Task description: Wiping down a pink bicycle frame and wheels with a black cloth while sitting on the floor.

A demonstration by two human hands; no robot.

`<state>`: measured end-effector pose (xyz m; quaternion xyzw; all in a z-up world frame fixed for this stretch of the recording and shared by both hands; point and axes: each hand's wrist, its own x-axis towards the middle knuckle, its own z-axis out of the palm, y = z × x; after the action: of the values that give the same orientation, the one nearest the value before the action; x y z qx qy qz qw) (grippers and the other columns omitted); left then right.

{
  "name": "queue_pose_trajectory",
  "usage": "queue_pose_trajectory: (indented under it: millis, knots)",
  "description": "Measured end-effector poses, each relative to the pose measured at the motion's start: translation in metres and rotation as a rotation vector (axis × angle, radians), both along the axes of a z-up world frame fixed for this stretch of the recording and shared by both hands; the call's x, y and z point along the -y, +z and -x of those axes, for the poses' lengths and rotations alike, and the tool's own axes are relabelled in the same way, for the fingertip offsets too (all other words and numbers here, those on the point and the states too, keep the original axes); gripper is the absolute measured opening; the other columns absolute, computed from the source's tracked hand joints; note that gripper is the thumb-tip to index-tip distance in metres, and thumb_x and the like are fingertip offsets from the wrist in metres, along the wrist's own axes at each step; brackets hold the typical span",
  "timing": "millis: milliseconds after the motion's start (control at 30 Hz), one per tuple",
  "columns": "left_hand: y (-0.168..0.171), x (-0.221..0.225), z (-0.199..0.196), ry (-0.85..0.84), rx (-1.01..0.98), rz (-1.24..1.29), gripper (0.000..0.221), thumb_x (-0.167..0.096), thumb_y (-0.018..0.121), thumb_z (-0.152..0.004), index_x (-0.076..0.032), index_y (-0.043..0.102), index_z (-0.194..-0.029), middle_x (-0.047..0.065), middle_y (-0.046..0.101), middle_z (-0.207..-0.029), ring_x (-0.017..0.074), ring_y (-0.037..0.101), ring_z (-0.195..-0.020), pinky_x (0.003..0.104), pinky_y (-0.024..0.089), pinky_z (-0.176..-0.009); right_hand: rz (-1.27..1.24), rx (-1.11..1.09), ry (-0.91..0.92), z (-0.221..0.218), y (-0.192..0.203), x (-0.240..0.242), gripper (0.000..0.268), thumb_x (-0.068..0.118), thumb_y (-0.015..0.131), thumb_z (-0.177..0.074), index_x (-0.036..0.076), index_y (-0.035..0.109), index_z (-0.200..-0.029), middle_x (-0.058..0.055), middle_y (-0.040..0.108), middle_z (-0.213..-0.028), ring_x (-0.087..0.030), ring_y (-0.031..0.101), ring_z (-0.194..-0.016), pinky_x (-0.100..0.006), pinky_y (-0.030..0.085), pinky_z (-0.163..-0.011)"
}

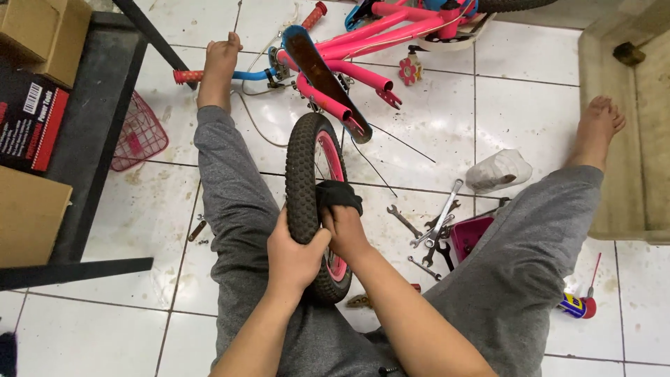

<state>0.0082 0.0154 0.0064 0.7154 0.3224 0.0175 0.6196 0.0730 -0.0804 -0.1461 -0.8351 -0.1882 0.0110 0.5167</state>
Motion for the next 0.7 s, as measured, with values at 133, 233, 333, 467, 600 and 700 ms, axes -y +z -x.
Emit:
queue_pose_trajectory:
  millis: [133, 233, 333, 467, 600, 700]
  knots:
    - [-0.005, 0.003, 0.005, -0.005, -0.027, -0.005, 0.063, -0.008, 0.066, -0.072, 0.0, 0.059, -0.135, 0.02, 0.062, -0.076, 0.0232, 0.054, -0.067, 0.044, 0.044, -0.054, 0.098, 0.206, -0.071, -0.009, 0.029, 0.003, 0.015, 0.015, 0.062, -0.091, 0.017, 0.075, -0.083, -0.001, 0.069, -0.067, -0.031, 0.069, -0.069, -0.035, 0.055, -0.066]
    - [-0.004, 0.005, 0.002, -0.029, 0.023, -0.029, 0.072, -0.009, 0.067, -0.074, 0.0, 0.053, -0.144, 0.026, 0.066, -0.091, 0.0266, 0.059, -0.078, 0.047, 0.048, -0.06, -0.131, 0.429, -0.123, -0.005, 0.047, 0.004, 0.013, -0.001, 0.065, -0.086, -0.004, 0.075, -0.095, -0.027, 0.07, -0.085, -0.048, 0.067, -0.084, -0.052, 0.055, -0.069]
    - [0.005, 0.008, 0.002, -0.021, -0.007, -0.011, 0.055, -0.008, 0.065, -0.071, -0.002, 0.066, -0.126, 0.021, 0.064, -0.076, 0.0237, 0.056, -0.071, 0.042, 0.045, -0.054, -0.152, 0.27, -0.241, 0.001, 0.027, 0.006, 0.016, 0.006, 0.066, -0.088, 0.012, 0.08, -0.094, -0.011, 0.076, -0.082, -0.035, 0.072, -0.082, -0.043, 0.058, -0.071]
    - [-0.003, 0.01, -0.001, -0.035, -0.007, -0.026, 0.055, -0.01, 0.068, -0.071, -0.002, 0.065, -0.125, 0.019, 0.064, -0.075, 0.0235, 0.057, -0.068, 0.041, 0.045, -0.053, -0.463, -0.096, -0.336, -0.017, 0.005, 0.006, 0.028, 0.003, 0.052, -0.094, 0.005, 0.072, -0.114, -0.016, 0.073, -0.102, -0.026, 0.069, -0.1, -0.044, 0.054, -0.089]
    - [-0.003, 0.016, -0.001, -0.041, -0.041, -0.013, 0.052, -0.011, 0.069, -0.07, -0.003, 0.066, -0.121, 0.018, 0.065, -0.076, 0.0237, 0.059, -0.07, 0.041, 0.047, -0.054, -0.286, -0.385, -0.035, -0.027, 0.011, 0.003, 0.038, 0.026, 0.044, -0.11, 0.003, 0.064, -0.131, -0.024, 0.069, -0.119, -0.04, 0.062, -0.12, -0.056, 0.048, -0.102]
    - [-0.003, 0.01, 0.0, -0.028, -0.028, -0.03, 0.048, -0.01, 0.067, -0.071, -0.005, 0.066, -0.119, 0.011, 0.055, -0.065, 0.019, 0.05, -0.061, 0.037, 0.04, -0.05, -0.08, -0.297, -0.025, -0.04, -0.009, 0.014, 0.031, 0.022, 0.046, -0.106, 0.01, 0.071, -0.121, -0.021, 0.073, -0.111, -0.045, 0.062, -0.115, -0.057, 0.051, -0.094]
